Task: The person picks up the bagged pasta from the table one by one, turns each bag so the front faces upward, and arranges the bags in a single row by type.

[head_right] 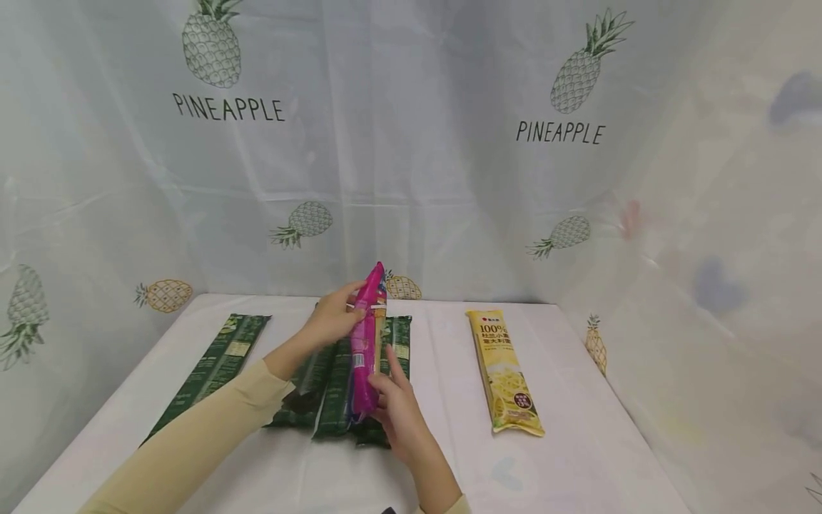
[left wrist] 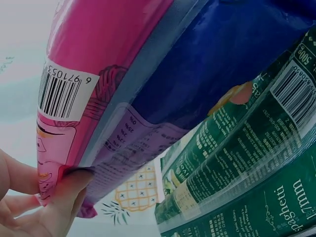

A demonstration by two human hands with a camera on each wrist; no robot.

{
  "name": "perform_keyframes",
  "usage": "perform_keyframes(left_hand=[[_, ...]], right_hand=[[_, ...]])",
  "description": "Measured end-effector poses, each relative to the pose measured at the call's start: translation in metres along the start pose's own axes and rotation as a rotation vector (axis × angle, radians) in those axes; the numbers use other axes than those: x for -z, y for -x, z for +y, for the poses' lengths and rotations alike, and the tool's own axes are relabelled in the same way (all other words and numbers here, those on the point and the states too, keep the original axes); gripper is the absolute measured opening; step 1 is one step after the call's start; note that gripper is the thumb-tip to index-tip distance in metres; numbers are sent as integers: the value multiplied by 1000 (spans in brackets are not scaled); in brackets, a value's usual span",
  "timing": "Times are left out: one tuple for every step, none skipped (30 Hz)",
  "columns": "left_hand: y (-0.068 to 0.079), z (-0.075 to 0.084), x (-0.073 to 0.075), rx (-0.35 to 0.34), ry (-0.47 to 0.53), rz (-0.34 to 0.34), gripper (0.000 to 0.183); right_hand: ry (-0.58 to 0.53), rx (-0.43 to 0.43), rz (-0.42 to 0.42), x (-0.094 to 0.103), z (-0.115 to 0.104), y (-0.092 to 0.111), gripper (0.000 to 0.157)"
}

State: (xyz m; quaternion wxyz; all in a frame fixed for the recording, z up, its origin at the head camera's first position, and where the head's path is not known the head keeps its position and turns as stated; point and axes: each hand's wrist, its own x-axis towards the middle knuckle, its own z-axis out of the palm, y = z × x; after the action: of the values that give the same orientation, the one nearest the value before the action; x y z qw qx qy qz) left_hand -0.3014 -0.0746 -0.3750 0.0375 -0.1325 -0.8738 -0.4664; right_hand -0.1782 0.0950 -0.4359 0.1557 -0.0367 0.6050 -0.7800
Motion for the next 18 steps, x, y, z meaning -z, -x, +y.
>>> perform_keyframes(left_hand=[[0, 0, 0, 0, 10, -3, 62], [0, 0, -1, -1, 16, -9, 62], [0, 0, -1, 1, 20, -17, 62], [0, 0, -1, 1, 22, -30, 62], [0, -1, -1, 1, 17, -41, 62], [0, -1, -1, 1, 12, -54, 62], [0, -1, -1, 1, 6, -67, 62], [0, -1, -1, 1, -3, -78, 62], [0, -1, 0, 1, -8, -86, 62], [0, -1, 0, -2, -16, -92, 62], [0, -1, 0, -3, -23, -95, 62], [0, -1, 0, -5, -31, -98, 62], [0, -2, 0, -13, -43, -99, 63], [0, -2, 0, -23, -64, -100, 63], [0, -3, 1, -37, -91, -102, 63], [0, -3, 1, -51, -121, -104, 64], [0, -4, 1, -66, -155, -103, 65], [0, -4, 1, -82, -185, -102, 66]], right_hand=[[-13, -5, -5, 2, 0, 0, 79], [-15, -7, -10, 4, 0, 0, 78], [-9, -5, -15, 6, 1, -1, 77], [1, -1, -20, 7, 1, -1, 76], [13, 5, -24, 7, 2, -2, 76], [30, 13, -25, 8, 2, -2, 75], [45, 20, -25, 8, 3, -2, 75], [59, 26, -21, 7, 3, -2, 75], [72, 33, -12, 7, 4, -2, 74], [86, 41, 1, 6, 5, -2, 74], [97, 50, 15, 6, 5, -2, 74], [112, 60, 32, 5, 6, -2, 74], [128, 69, 50, 5, 6, -3, 74], [145, 78, 69, 4, 6, -3, 73], [162, 89, 85, 4, 6, -3, 73], [179, 98, 101, 3, 6, -2, 73], [195, 109, 114, 3, 6, -2, 73], [212, 118, 126, 2, 6, -2, 73]])
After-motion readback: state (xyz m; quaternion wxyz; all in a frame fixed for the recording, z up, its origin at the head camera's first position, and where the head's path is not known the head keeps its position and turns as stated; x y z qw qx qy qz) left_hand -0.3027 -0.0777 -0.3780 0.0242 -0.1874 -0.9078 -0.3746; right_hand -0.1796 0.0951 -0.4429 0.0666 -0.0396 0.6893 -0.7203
